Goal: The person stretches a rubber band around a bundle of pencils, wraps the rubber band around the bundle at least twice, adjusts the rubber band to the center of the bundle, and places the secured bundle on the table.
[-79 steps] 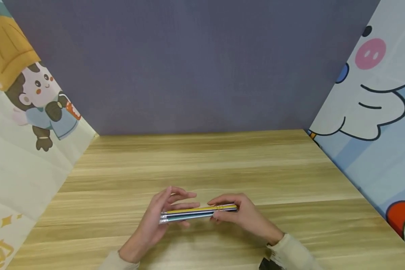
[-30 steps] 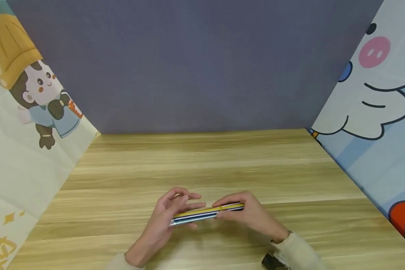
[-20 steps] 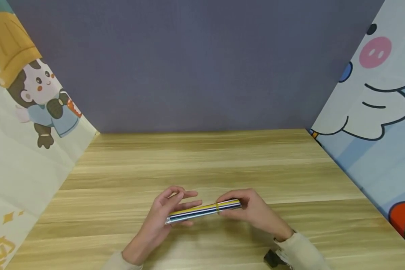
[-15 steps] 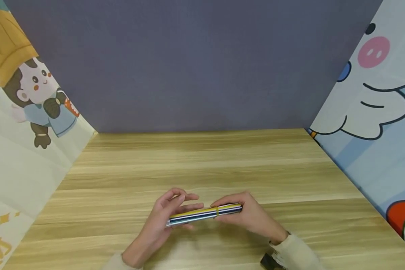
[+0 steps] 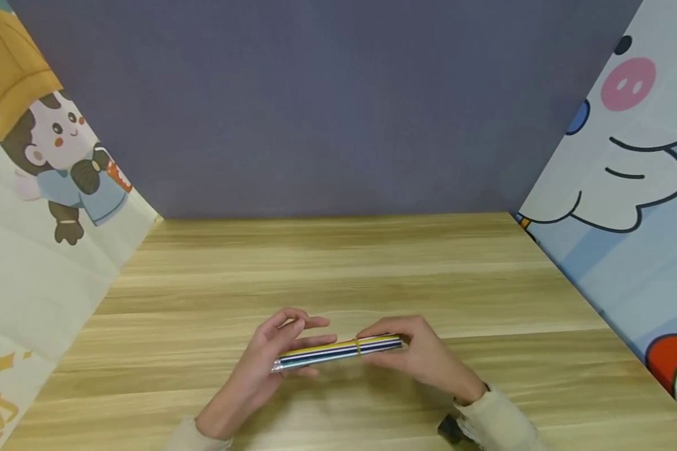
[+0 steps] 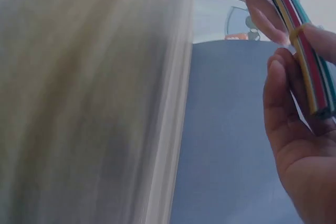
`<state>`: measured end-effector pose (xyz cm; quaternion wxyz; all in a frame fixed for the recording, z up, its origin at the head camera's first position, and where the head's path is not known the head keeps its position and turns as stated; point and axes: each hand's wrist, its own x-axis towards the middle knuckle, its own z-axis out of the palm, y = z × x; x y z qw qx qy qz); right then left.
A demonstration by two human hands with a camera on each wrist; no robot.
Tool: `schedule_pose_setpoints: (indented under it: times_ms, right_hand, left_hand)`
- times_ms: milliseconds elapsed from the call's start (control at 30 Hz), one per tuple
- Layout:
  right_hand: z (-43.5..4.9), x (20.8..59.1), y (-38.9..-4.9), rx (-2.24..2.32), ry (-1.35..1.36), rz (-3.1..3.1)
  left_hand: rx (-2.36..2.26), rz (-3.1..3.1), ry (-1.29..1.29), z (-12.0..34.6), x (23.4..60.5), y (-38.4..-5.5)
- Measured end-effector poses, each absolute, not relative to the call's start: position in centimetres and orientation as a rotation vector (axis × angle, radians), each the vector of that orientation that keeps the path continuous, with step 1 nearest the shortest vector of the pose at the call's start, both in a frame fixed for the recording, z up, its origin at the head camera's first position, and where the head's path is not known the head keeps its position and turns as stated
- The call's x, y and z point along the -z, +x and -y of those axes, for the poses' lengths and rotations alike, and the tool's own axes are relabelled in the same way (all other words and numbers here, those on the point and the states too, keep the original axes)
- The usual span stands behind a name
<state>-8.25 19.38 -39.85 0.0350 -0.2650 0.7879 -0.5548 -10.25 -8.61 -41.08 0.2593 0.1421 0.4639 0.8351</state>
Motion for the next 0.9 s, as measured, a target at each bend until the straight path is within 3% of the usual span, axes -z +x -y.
schedule_pose_setpoints:
  times_ms: [500, 900]
  right_hand:
    - [-18.8, 40.3, -8.0, 1.607, -0.874, -2.485]
    - [-17.3, 40.2, -7.0, 1.105, -1.364, -2.988]
  left_hand:
    - [-2.256, -1.272, 0.447, 8.1, 41.3, -9.8]
    - [-2.259, -1.169, 0.550, 7.9, 41.2, -9.8]
